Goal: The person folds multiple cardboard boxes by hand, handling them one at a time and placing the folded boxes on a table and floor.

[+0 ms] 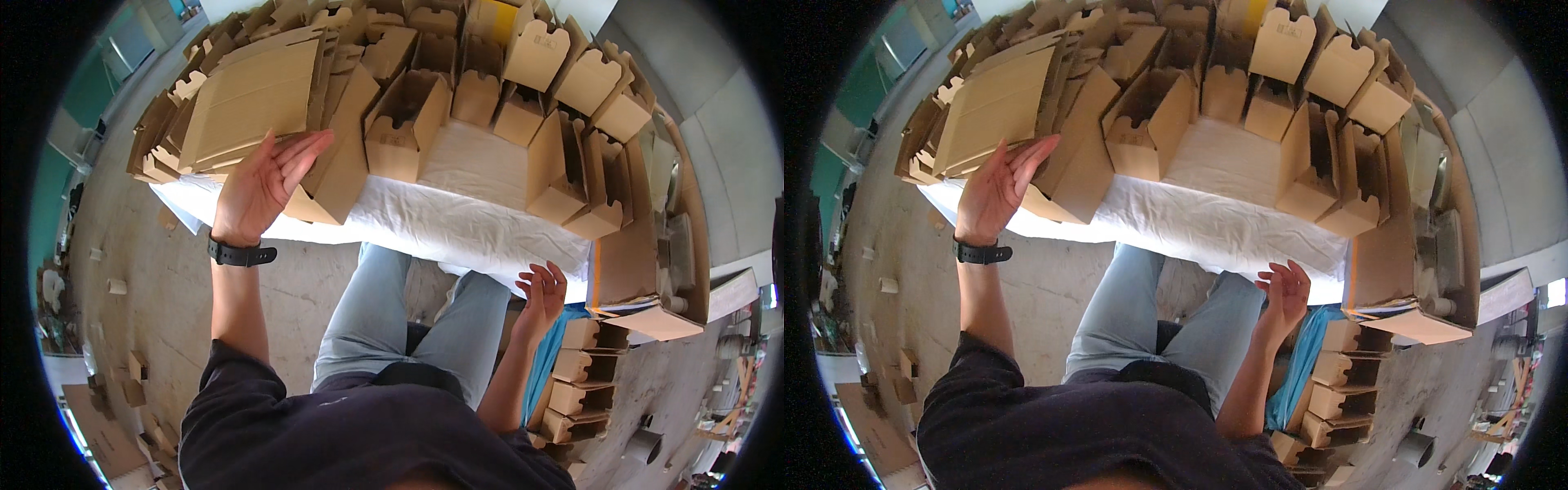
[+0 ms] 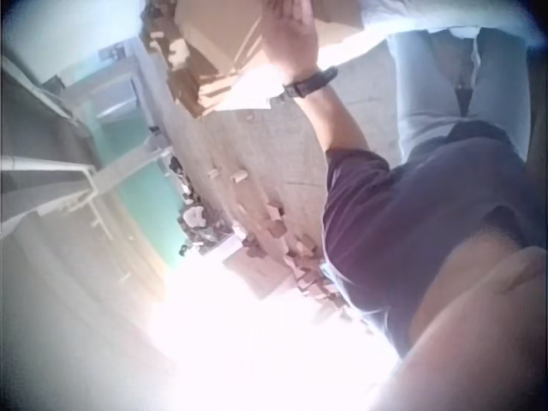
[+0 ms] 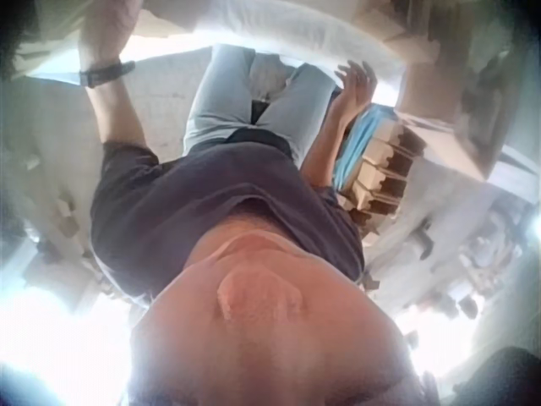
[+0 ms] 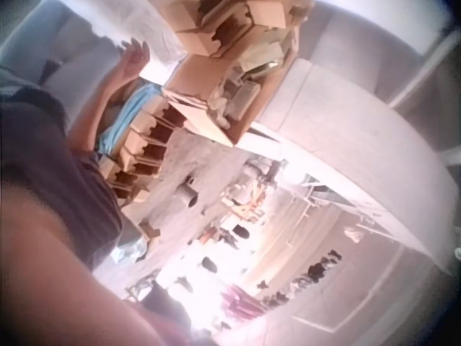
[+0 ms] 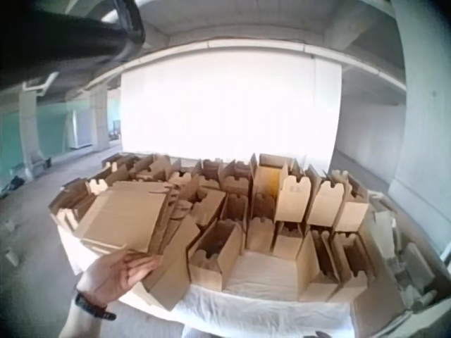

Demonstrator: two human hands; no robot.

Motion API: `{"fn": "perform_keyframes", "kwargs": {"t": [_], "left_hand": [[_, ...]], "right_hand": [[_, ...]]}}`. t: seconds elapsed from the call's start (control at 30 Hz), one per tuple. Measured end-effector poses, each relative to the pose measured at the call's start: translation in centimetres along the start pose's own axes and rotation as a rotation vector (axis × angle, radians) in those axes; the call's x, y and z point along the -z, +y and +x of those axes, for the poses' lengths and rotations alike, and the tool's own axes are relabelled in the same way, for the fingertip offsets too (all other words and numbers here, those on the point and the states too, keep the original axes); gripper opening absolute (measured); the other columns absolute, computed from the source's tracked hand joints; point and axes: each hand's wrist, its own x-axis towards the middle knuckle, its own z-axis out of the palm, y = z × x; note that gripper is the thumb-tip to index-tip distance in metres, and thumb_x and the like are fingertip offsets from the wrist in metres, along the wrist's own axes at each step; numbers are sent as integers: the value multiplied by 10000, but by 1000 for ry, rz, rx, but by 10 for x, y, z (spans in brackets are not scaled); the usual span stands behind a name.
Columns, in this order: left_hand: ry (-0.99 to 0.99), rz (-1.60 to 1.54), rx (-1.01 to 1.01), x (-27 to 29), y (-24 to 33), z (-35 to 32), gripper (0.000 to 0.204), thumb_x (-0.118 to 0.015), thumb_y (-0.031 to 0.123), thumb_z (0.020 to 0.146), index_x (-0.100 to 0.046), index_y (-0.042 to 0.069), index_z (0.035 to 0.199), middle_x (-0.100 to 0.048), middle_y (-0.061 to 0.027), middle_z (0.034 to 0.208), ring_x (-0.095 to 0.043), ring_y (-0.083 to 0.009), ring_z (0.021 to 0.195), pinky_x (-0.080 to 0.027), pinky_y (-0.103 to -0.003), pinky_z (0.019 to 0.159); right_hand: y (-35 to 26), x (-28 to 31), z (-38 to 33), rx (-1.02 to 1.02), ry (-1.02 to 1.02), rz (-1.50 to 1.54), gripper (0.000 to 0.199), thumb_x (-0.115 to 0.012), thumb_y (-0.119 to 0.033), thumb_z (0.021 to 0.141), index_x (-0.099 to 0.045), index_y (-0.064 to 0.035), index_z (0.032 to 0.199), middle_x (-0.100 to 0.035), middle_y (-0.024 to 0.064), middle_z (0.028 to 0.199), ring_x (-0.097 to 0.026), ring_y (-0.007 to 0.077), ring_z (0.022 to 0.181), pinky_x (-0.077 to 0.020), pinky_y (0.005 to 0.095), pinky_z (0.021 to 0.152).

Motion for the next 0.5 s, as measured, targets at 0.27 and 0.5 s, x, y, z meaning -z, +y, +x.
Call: {"fn": "perform_keyframes", "kwargs": {"t": [0.27, 0.5], "left_hand": [[-170, 74, 88, 27, -14, -4, 538, -301, 334, 996, -336, -101, 1310, -426, -254, 1324, -443, -300, 1236, -480, -324, 948], [-134, 135, 25, 60, -5, -7, 542, -336, 322, 992, -258, -53, 1374, -315, -219, 1419, -382, -281, 1288, -475, -315, 921]], "right_hand": [[-4, -1, -2, -18, 33, -6, 309, -555, -69, 883, -469, -15, 1175, -601, 107, 995, -605, 179, 811, -497, 275, 686], [-4, 14, 5, 36, 73, 22, 253, -551, -49, 884, -514, -6, 1130, -626, 112, 946, -617, 179, 803, -512, 279, 681]]}}
